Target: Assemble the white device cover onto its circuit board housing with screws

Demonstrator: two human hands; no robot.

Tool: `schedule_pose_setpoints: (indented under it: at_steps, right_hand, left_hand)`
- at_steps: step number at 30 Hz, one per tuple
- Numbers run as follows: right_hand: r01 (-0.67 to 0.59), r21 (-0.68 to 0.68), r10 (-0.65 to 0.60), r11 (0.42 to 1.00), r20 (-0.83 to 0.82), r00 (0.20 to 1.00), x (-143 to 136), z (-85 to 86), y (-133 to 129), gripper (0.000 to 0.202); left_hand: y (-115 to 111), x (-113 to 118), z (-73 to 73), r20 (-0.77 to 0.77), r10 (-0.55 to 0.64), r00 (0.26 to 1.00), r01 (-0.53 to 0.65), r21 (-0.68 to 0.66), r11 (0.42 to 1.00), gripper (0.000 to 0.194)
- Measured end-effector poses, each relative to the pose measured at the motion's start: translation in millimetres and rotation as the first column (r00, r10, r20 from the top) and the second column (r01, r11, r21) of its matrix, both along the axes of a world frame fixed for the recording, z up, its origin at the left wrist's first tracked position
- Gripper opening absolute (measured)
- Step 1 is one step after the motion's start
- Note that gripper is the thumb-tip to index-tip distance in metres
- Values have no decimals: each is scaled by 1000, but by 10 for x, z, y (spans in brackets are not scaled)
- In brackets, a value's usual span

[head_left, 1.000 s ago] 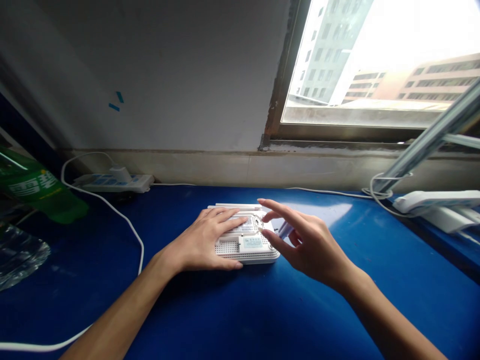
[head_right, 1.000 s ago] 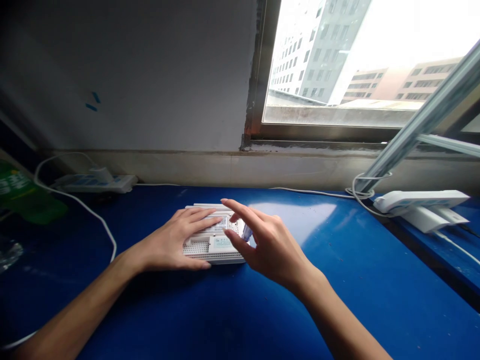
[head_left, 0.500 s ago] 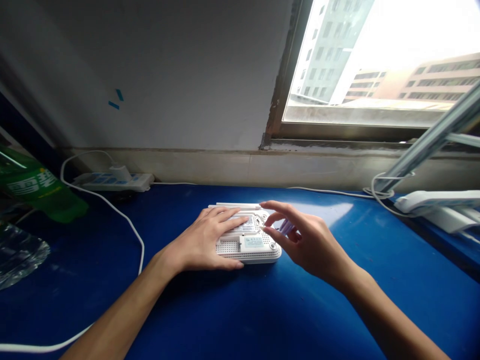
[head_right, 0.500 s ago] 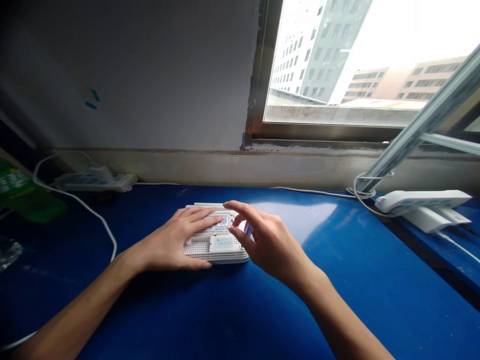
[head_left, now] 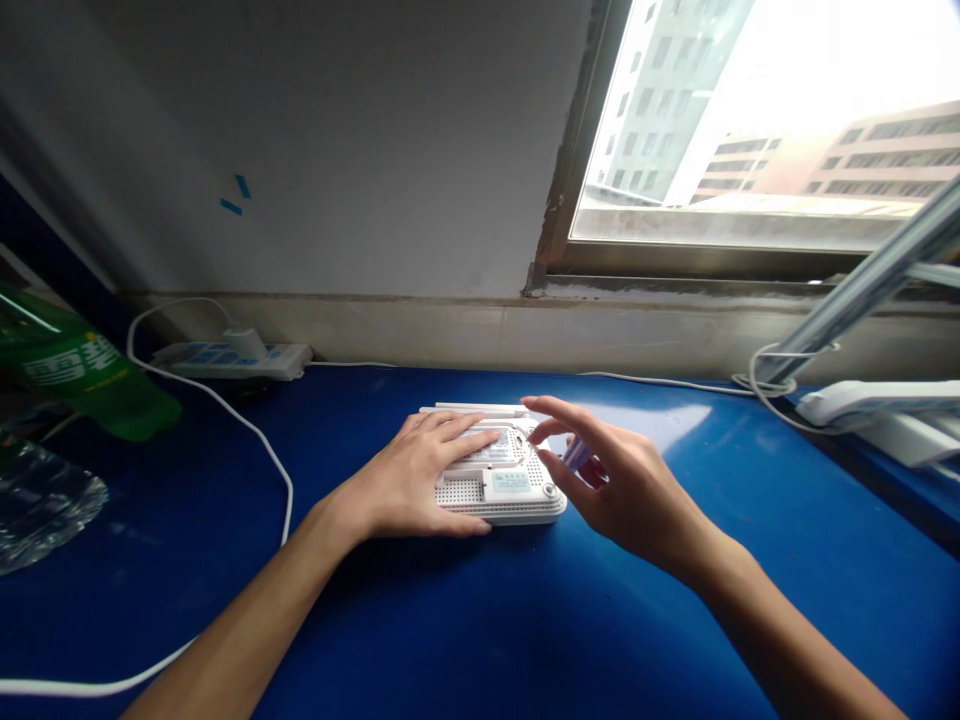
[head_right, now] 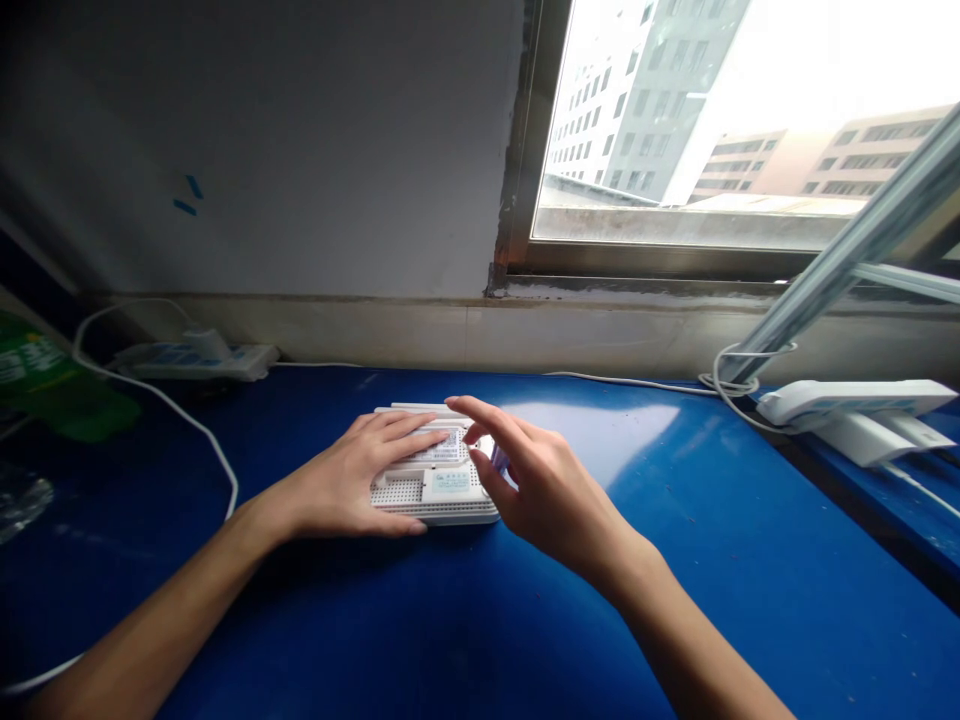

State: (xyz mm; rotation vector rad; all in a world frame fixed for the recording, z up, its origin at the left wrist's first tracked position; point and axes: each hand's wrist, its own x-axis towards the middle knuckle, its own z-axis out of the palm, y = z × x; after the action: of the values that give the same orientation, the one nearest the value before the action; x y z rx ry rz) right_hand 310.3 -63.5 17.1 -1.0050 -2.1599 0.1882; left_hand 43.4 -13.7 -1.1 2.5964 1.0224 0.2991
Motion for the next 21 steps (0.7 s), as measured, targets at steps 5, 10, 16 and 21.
schedule_pose_setpoints:
  at_steps: [5, 10, 16, 21]
  right_hand:
    - [-37, -64, 37, 997, -6, 999, -4, 60, -52, 80]
    - [7, 9, -7, 1000, 2, 1000, -10, 36, -22, 54]
    - [-27, -52, 28, 998, 10, 1000, 13, 61, -40, 68]
    - [7, -16, -6, 1000, 31, 999, 5, 43, -35, 46]
  left_hand:
    - [1, 4, 13, -22, 2, 1000, -2, 9, 1000, 100]
    - [-5, 2, 23, -16, -5, 1000, 5, 5, 1000, 98]
    - [0, 2, 7, 11, -11, 1000, 11, 7, 1000, 100]
    - [-4, 15, 25, -15, 4, 1000, -4, 3, 1000, 99]
